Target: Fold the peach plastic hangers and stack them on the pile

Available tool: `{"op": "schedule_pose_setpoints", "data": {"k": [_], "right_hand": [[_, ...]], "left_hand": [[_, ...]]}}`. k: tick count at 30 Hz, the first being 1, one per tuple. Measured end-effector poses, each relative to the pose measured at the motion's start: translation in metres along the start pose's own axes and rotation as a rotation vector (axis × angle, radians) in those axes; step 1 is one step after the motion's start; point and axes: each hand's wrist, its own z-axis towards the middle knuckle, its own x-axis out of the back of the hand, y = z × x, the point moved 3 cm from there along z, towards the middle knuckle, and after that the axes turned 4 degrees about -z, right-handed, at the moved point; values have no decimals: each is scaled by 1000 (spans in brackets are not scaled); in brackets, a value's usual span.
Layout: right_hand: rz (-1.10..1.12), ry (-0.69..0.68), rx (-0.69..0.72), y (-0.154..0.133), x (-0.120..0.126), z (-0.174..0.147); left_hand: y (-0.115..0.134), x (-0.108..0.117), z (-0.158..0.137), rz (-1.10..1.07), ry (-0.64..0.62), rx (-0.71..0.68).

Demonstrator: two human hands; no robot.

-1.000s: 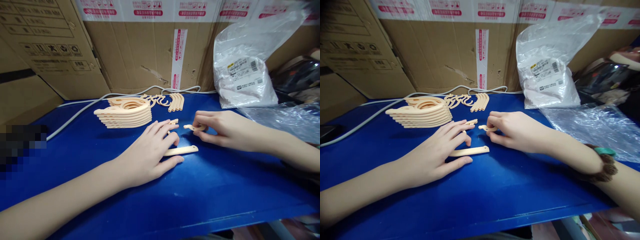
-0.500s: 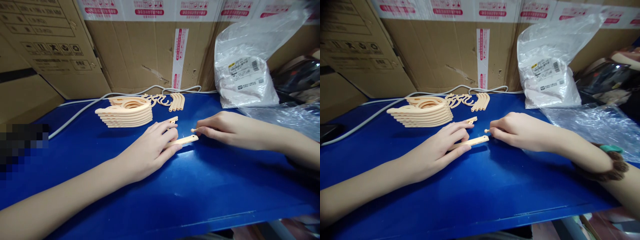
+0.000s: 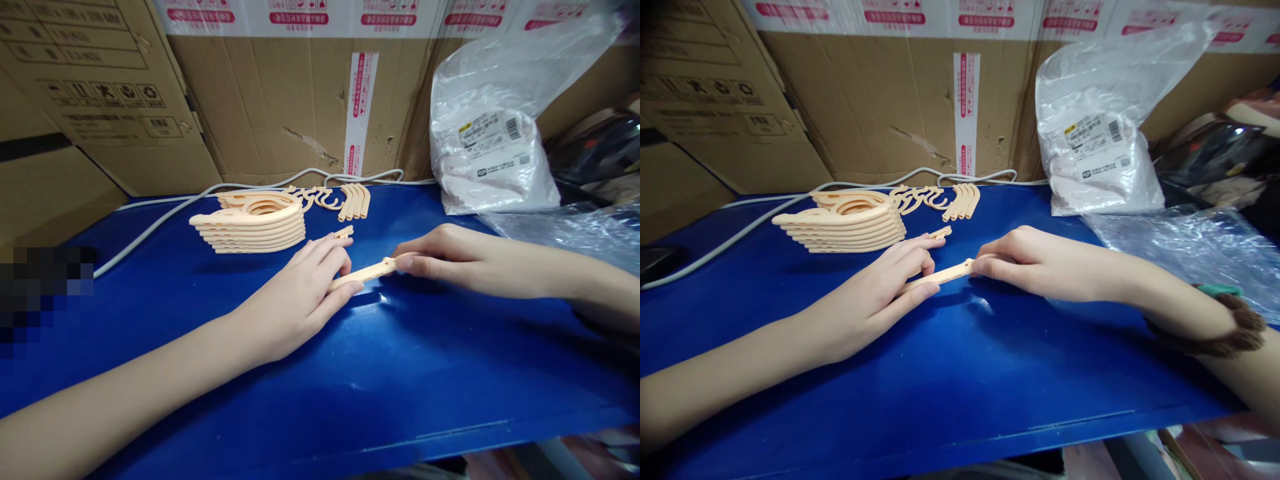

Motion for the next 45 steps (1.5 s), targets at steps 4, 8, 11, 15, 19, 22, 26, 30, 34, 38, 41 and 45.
{"op": "schedule_pose_setpoints", "data": {"k": [4, 8, 11, 15, 19, 22, 26, 30, 34, 38, 41, 45], "right_hand": [[48, -18, 10, 4, -2, 0], [81, -7, 6, 6, -3, 3], [84, 11, 13, 4, -5, 5], [-19, 76, 58, 1, -6, 6], [-87, 162, 137, -2, -6, 7], [-156, 204, 161, -3, -5, 7], [-295, 258, 191, -3, -6, 6], [-466, 294, 211, -1, -9, 4], [-614, 343, 228, -2, -12, 2], [-688, 361, 208, -4, -12, 1], [-669, 322, 185, -4, -11, 2], [-627, 325, 195, -4, -10, 2]], "left_hand": [[-1, 0, 0, 31, -12, -25], [0, -1, 0, 33, -22, -17], [-1, 0, 0, 23, -19, -2], [-3, 1, 1, 13, -6, 9], [-4, 0, 1, 12, -21, 25], [-4, 0, 1, 17, -21, 28], [-4, 0, 0, 36, -18, 19], [-4, 0, 1, 36, -17, 22], [-5, 0, 1, 37, -11, 14], [-6, 0, 0, 35, -1, -11], [-6, 0, -1, 29, -6, -19], [-4, 0, 0, 18, -25, -7]]}}
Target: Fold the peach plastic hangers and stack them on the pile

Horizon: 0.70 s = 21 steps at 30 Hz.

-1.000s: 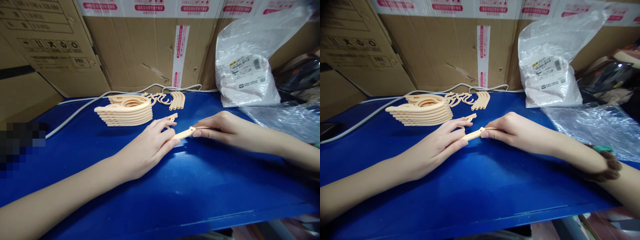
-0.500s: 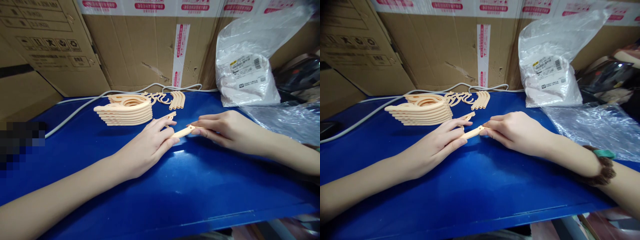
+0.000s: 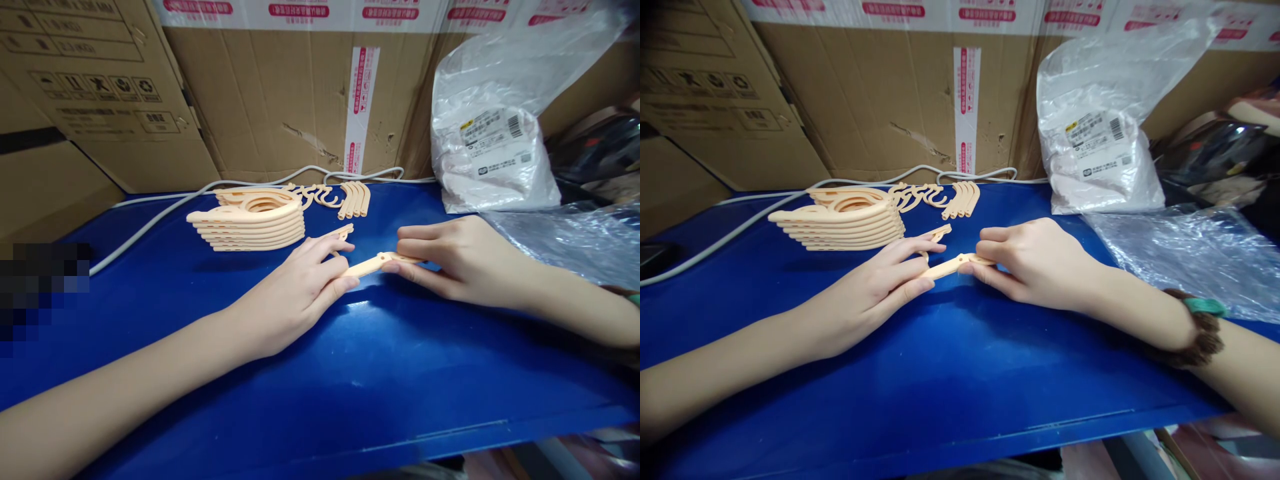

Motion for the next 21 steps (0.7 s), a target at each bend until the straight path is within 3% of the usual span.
{"op": "schedule_pose_setpoints", "data": {"k": [21], "right_hand": [[17, 73, 59, 2, -1, -2]], "left_hand": [[-1, -1, 3, -2, -12, -23]]}}
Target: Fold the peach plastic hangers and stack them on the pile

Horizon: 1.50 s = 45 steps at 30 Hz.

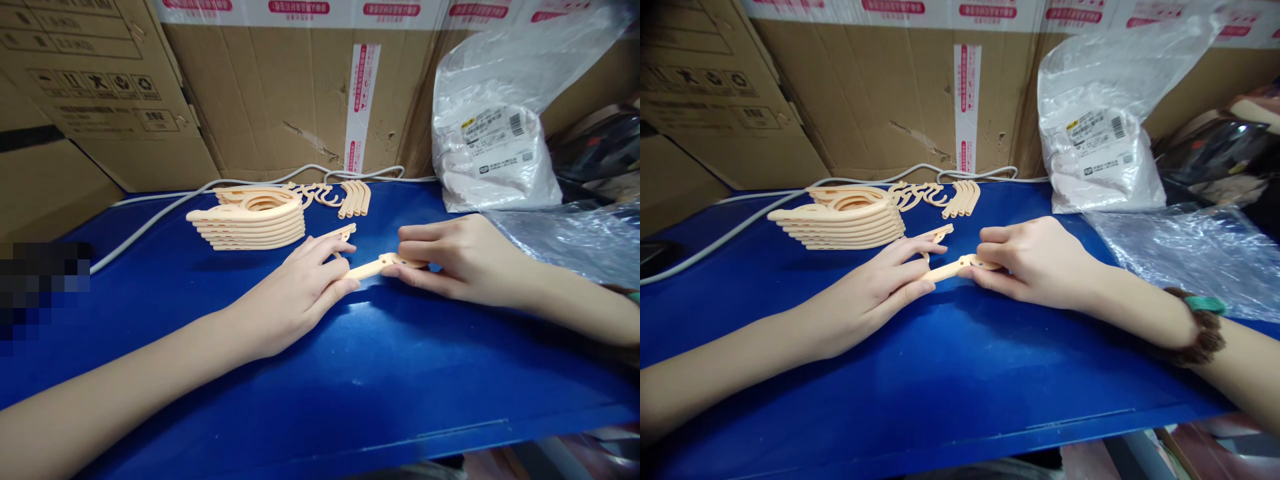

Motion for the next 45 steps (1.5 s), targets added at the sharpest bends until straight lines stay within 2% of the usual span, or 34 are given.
{"op": "schedule_pose_setpoints", "data": {"k": [7, 12, 18, 24, 30, 45], "right_hand": [[137, -48, -45, 2, -2, 0], [314, -112, -84, 4, -5, 3], [270, -119, -62, 4, -8, 3], [336, -133, -73, 3, -10, 4], [200, -59, -66, 0, -6, 3], [-38, 91, 59, -4, -1, 1]], "left_hand": [[-1, -1, -2, -4, 7, -7], [-1, 0, -2, -10, 7, 1], [-1, -1, -1, 12, -8, -7], [-1, -1, -1, 0, -2, 4], [-2, 0, 0, -3, 10, -10], [1, -1, -1, 8, -10, -8]]}}
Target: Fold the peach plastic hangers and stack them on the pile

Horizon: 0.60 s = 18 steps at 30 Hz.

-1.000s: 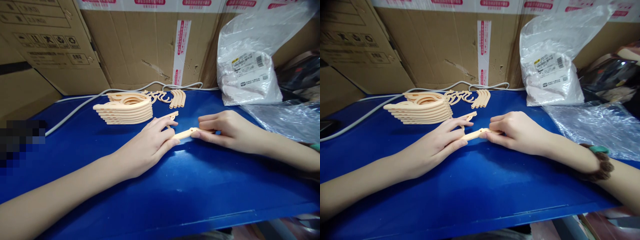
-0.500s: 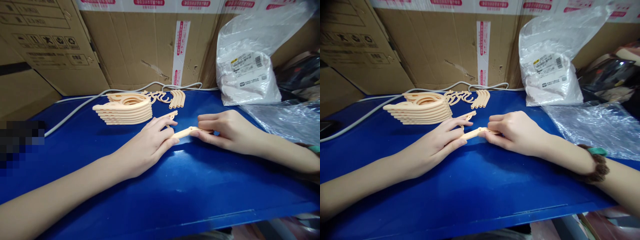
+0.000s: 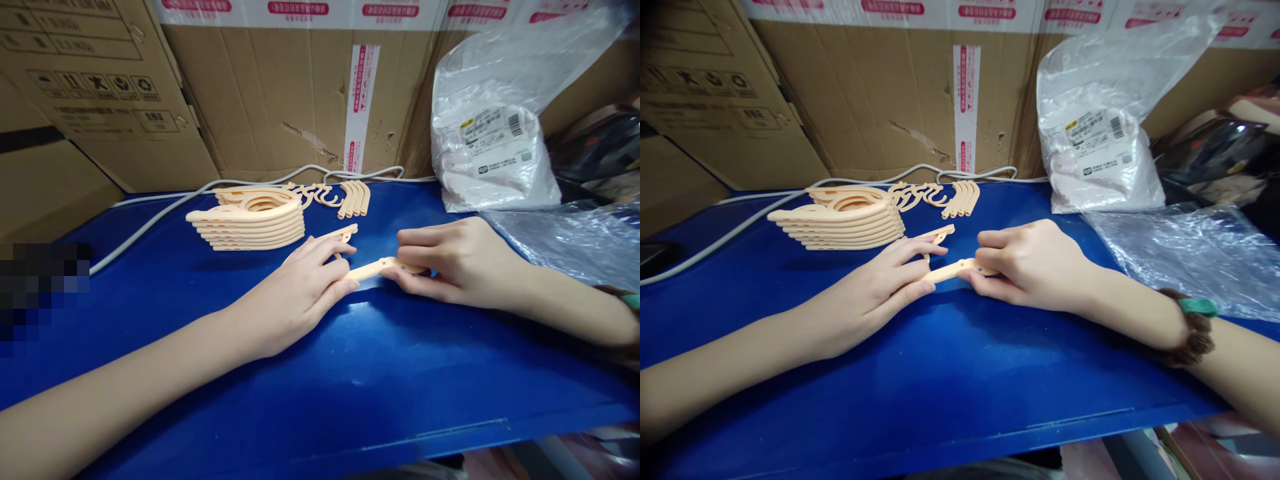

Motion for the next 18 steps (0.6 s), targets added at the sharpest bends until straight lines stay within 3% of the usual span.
{"op": "schedule_pose_setpoints", "data": {"k": [11, 18], "right_hand": [[76, -31, -2, 2, -2, 0], [315, -133, 93, -7, 1, -1]], "left_hand": [[0, 1, 0, 11, -12, -21], [-1, 2, 0, -121, 48, 55]]}}
